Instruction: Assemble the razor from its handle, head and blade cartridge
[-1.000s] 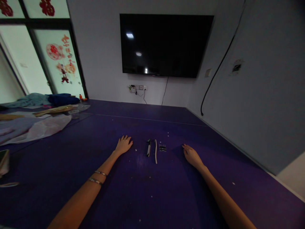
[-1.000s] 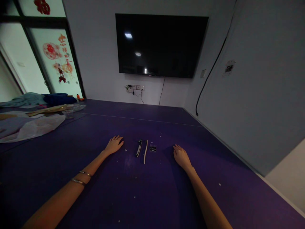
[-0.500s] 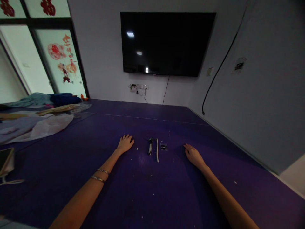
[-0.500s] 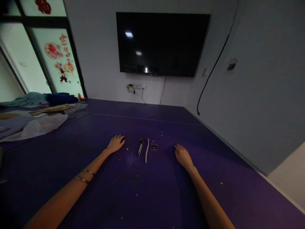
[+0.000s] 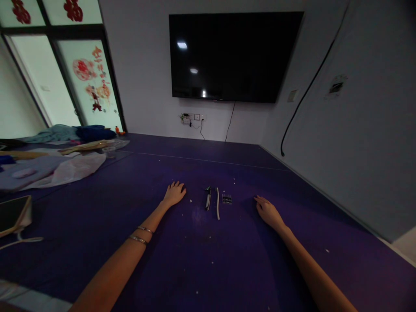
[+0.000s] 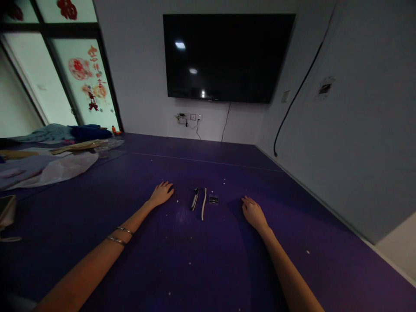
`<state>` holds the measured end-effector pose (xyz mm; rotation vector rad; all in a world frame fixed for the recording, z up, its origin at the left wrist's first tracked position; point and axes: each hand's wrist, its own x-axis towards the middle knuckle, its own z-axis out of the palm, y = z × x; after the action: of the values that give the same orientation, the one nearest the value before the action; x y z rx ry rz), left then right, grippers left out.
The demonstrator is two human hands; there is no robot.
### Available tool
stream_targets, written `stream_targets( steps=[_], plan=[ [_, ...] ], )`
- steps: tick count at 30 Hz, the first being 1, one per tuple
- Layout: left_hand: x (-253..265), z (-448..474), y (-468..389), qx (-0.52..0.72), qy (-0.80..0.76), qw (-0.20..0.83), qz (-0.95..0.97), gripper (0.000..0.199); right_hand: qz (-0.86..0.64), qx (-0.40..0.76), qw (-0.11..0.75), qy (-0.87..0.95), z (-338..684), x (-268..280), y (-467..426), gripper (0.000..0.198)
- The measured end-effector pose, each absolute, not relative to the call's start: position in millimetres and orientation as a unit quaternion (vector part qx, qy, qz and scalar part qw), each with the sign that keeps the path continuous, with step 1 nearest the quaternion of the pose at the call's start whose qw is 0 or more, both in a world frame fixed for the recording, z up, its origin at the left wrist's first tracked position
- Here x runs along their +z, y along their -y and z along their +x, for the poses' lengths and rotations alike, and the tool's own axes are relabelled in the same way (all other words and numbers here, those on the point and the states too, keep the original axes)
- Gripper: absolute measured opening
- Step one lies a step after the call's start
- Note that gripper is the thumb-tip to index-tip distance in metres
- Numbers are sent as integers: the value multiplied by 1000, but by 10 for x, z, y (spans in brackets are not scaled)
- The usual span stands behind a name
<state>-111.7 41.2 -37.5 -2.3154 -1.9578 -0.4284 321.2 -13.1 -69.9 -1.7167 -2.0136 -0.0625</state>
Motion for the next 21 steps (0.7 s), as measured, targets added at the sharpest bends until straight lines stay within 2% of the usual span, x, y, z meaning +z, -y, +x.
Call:
stream_targets(
  steps=[21],
  plan=[
    [-353, -1118, -426, -139, 641, 25, -754, 47, -638, -67, 202, 740, 3175, -665, 154, 44]
  ],
)
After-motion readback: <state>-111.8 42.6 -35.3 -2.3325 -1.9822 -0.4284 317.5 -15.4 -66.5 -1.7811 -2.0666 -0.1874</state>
